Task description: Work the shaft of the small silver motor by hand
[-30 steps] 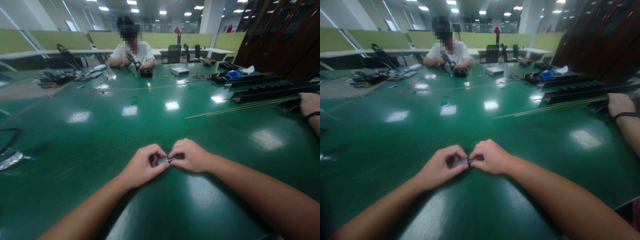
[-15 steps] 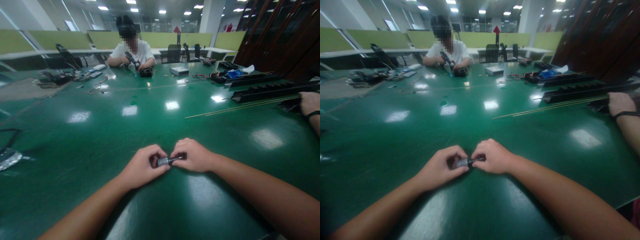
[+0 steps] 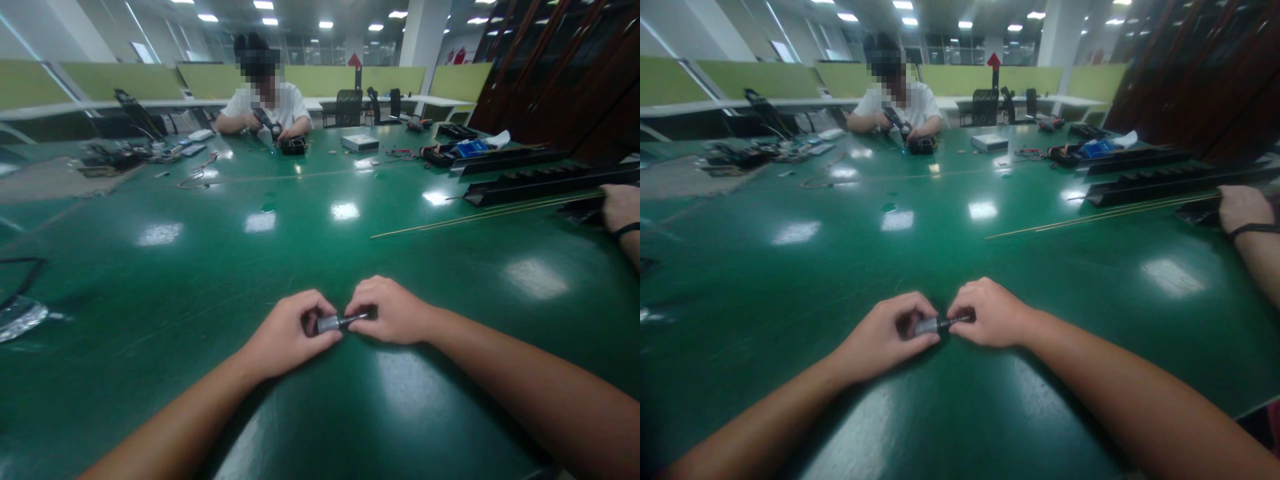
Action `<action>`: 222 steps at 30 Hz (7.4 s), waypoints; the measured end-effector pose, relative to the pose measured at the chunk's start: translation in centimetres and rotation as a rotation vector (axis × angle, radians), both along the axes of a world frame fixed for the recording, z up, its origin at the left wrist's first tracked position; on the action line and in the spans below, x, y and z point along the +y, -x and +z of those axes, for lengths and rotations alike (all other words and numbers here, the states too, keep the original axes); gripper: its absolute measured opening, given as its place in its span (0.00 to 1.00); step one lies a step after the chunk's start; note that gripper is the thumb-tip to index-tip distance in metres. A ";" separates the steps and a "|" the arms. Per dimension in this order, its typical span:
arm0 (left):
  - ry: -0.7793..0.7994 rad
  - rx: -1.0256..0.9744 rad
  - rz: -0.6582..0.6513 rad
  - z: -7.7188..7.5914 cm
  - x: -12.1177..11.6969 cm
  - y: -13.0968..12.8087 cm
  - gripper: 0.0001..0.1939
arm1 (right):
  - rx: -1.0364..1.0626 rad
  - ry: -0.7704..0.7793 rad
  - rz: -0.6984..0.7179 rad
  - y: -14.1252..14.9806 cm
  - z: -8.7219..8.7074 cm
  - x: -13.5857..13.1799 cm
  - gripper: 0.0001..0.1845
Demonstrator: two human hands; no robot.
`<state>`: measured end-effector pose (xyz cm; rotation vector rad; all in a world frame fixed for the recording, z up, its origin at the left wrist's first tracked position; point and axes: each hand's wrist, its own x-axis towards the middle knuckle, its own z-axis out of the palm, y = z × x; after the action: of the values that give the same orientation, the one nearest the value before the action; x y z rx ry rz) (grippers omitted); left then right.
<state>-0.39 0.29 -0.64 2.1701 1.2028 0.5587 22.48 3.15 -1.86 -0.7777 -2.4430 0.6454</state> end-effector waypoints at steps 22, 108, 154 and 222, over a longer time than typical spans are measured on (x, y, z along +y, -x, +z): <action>0.006 0.012 0.003 0.1 -0.1 -0.1 0.10 | -0.063 0.006 -0.011 -0.8 0.4 0.2 0.05; -0.006 -0.013 0.017 0.2 0.1 -0.2 0.08 | 0.010 -0.028 0.028 0.6 -0.6 0.3 0.07; -0.011 -0.010 0.007 0.2 -0.1 -0.1 0.09 | -0.046 -0.002 -0.011 -1.1 0.5 0.5 0.03; 0.011 -0.011 0.030 0.1 -0.1 -0.4 0.09 | 0.029 0.007 -0.019 0.5 -0.5 0.2 0.05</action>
<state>0.04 0.18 -0.52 2.1399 1.2317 0.5749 21.96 3.40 -2.41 -0.7881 -2.4052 0.6537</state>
